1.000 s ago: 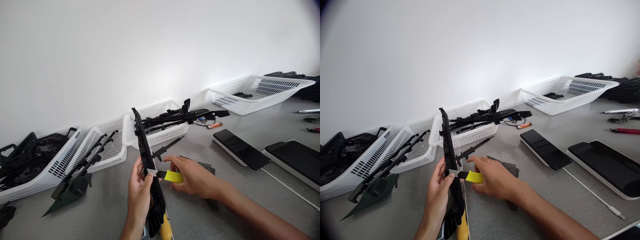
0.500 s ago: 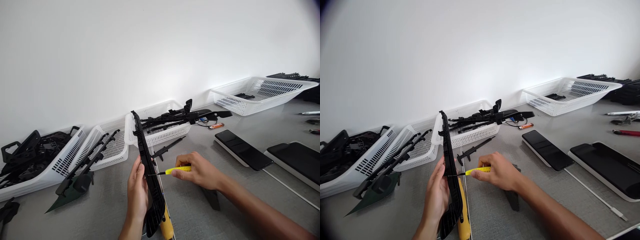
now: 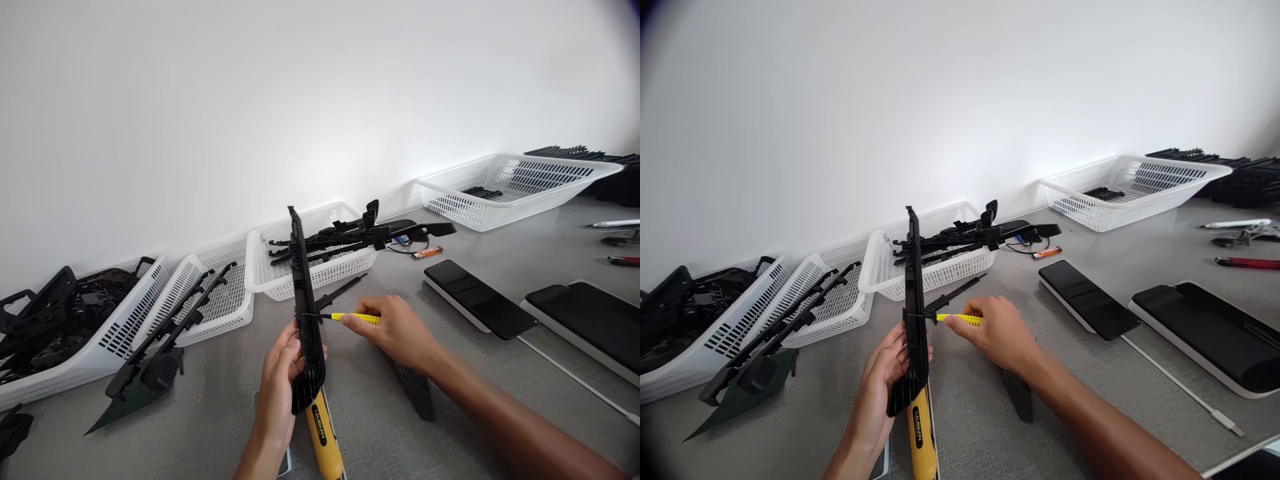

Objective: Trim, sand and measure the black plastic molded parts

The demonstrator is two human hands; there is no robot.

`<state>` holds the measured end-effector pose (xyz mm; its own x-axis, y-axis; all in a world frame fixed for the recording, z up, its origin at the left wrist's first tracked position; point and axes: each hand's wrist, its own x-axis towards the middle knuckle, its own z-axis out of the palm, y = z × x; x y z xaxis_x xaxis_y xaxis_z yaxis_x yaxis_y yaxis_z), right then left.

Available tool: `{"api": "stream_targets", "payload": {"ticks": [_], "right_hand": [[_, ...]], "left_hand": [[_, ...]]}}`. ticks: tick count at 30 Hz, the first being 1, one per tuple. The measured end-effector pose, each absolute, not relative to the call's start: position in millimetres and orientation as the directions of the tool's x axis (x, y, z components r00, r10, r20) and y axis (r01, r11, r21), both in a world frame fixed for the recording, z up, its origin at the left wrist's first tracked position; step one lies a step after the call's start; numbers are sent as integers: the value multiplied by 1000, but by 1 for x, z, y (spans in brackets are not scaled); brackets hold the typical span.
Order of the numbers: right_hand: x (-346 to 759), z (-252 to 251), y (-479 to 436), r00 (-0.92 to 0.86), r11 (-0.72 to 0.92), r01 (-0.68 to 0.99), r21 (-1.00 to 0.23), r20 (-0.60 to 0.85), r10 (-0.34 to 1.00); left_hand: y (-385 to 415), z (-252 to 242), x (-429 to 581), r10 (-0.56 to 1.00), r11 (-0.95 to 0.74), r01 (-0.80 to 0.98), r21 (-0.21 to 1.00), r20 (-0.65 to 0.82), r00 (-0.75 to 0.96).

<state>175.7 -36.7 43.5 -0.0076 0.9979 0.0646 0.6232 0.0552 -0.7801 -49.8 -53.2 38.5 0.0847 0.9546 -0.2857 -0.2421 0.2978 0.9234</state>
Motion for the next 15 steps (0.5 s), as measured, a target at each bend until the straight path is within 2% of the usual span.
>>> {"api": "stream_targets", "payload": {"ticks": [4,6,11,15], "right_hand": [[180,41,-33,105,41,627,-778,136,985],[182,39,-32,120,44,617,-785,150,981],[182,39,-31,55,90,591,-801,152,987],[185,42,-32,-93,120,565,-816,82,992]], "left_hand": [[-57,41,-47,946,289,-183,940,-250,208],[-58,40,-45,941,302,-162,939,-267,208],[-54,34,-47,977,208,-53,977,-206,50],[-49,31,-53,980,186,-18,982,-187,-72]]}}
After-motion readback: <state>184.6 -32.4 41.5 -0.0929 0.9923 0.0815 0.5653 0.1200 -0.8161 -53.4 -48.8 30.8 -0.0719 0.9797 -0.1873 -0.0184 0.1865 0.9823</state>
